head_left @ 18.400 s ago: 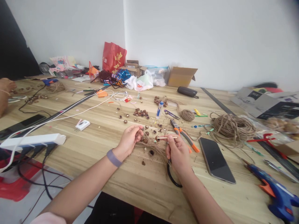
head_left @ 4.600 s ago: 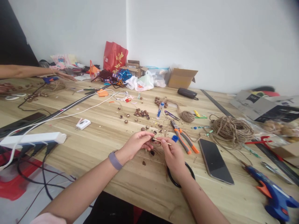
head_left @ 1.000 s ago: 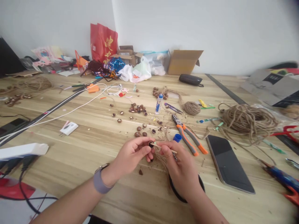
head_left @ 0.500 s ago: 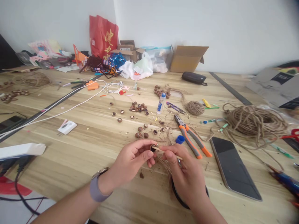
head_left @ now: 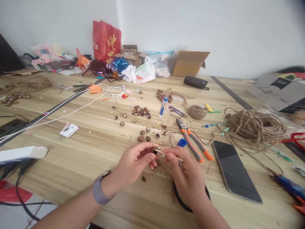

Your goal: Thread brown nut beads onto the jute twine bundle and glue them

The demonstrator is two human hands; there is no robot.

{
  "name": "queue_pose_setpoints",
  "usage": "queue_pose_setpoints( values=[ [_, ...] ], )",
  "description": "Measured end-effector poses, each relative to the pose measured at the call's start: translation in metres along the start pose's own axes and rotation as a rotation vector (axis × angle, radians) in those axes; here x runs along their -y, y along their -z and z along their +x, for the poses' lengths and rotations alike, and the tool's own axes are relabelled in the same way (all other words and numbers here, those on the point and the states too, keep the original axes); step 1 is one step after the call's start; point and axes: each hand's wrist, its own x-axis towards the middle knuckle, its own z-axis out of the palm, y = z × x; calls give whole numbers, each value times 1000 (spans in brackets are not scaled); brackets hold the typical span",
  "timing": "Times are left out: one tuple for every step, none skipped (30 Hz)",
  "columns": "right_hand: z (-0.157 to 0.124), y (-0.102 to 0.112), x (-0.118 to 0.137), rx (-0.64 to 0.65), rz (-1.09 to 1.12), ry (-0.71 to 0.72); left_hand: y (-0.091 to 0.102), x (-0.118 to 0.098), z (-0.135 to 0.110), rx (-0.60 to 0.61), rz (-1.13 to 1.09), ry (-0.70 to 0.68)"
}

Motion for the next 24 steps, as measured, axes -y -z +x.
queue_pose_setpoints(
  values=[
    [0,0,-1,1,2,1,0,0,0,0,-2,-1],
    [0,-1,-1,2,6,2,0,1,0,0,-4,-2],
    [0,-1,-2,1,9,6,0,1,0,0,-5,-4],
    [0,-1,-2,2,12,8,0,2,0,1,-2,-5],
    [0,-1,-2,2,14,10,0,2,0,1,1,-7],
    [0,-1,-3,2,15,9,0,3,0,1,4,-10],
    [0,-2,-3,1,16,8,1,3,0,1,7,-14],
    [-1,-2,-3,2,15,5,1,4,0,0,10,-18],
    [-1,-2,-3,4,12,0,1,4,1,1,14,-22],
    [-1,-2,-4,5,9,-6,1,4,1,-1,19,-25],
    [-2,-2,-4,5,7,-11,1,4,1,-3,27,-25],
    [-2,-2,-4,8,4,-16,1,4,1,-8,37,-23],
    [-2,-3,-5,11,3,-23,1,4,2,-12,45,-22],
    [-2,-3,-5,16,3,-30,1,5,2,-15,52,-21],
    [-1,-4,-6,22,4,-36,1,5,3,-19,55,-21],
    [-1,-4,-6,26,7,-40,1,6,3,-19,56,-24],
    [-1,-4,-7,29,10,-42,1,6,4,-18,54,-29],
    [-1,-5,-7,29,12,-43,1,7,4,-21,50,-36],
    [0,-5,-8,26,12,-42,0,7,5,-18,48,-41],
    [0,-5,-8,23,11,-40,0,8,5,-21,48,-45],
    [0,-6,-9,20,10,-42,0,8,5,-22,51,-49],
    [0,-6,-9,17,9,-46,0,9,6,-22,53,-52],
    [0,-6,-10,14,9,-52,0,9,6,-23,56,-55],
    [0,-7,-11,12,11,-62,0,10,7,-23,59,-58]
  ],
)
